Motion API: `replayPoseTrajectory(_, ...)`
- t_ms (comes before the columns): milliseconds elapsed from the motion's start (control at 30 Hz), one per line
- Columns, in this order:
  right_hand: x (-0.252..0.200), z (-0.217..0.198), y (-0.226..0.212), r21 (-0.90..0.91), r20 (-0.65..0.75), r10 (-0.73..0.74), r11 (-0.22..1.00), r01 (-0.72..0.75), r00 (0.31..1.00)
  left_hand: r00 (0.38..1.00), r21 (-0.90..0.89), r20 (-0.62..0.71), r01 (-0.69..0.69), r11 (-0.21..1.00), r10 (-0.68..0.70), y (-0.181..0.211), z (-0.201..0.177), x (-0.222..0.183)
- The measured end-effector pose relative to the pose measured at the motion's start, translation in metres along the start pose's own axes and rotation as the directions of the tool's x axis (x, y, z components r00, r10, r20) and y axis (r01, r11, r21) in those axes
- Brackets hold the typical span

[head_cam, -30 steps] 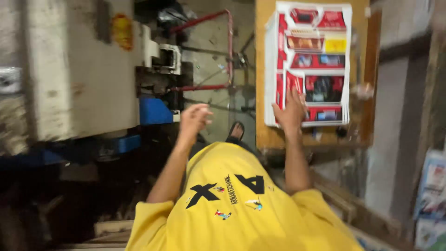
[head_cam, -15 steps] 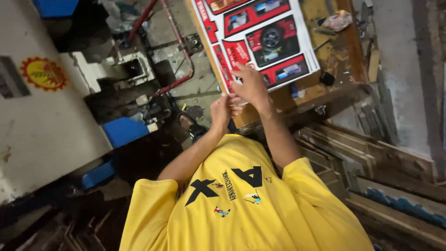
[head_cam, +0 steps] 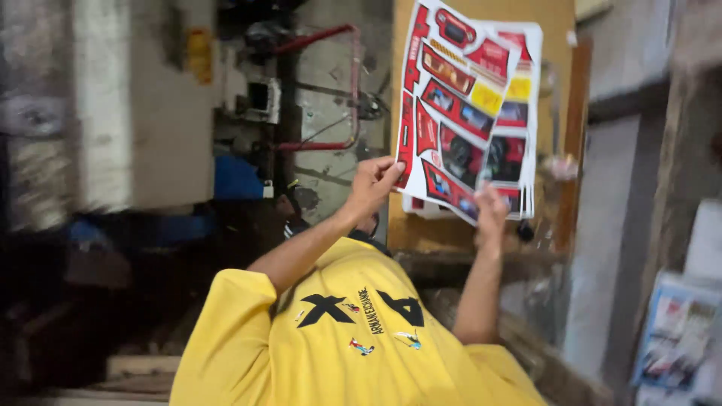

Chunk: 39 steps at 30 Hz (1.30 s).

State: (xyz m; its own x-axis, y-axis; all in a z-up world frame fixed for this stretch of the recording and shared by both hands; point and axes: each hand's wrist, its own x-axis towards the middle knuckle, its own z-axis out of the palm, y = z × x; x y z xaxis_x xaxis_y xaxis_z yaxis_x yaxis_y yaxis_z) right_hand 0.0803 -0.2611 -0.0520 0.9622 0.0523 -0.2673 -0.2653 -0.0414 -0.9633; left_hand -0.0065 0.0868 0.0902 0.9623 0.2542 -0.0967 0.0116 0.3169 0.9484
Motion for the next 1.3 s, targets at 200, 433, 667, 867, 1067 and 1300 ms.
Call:
replayPoseTrajectory(200,0.004,0.216,-0.097,0.487,0.548,0.192,0.718,-0.497,0.814,0.915,0.148,-0.382,-0.081,0.986,0.132,0.031,-0.140,-0.003)
replayPoseTrajectory(433,0.020,0.442,-0.098,0.128,0.559,0.122,0.964,-0.232,0.820,0.712,0.227,-0.702,0.185,0.956,0.029,-0.028,-0.380,0.058)
replayPoseTrajectory(667,0.025,0.551,-0.021,-0.342,0.476,0.087,0.935,0.092,0.875,0.450,0.312,-0.890,0.481,0.819,0.075,-0.035,-0.489,0.083)
replayPoseTrajectory(867,-0.019,0.549,-0.057,-0.388,0.612,-0.164,0.791,0.474,0.774,0.411,0.296,-0.911,0.606,0.738,0.028,-0.015,-0.542,0.043)
replayPoseTrajectory(1067,-0.027,0.451,-0.126,-0.477,0.682,-0.551,0.164,0.864,0.481,0.539,0.775,-0.622,0.317,0.547,0.569,0.037,-0.515,-0.008)
replayPoseTrajectory(1300,-0.012,0.263,-0.121,-0.951,0.294,-0.268,0.018,0.310,0.917,0.795,0.069,-0.589,-0.124,0.990,0.141,0.094,-0.251,-0.054)
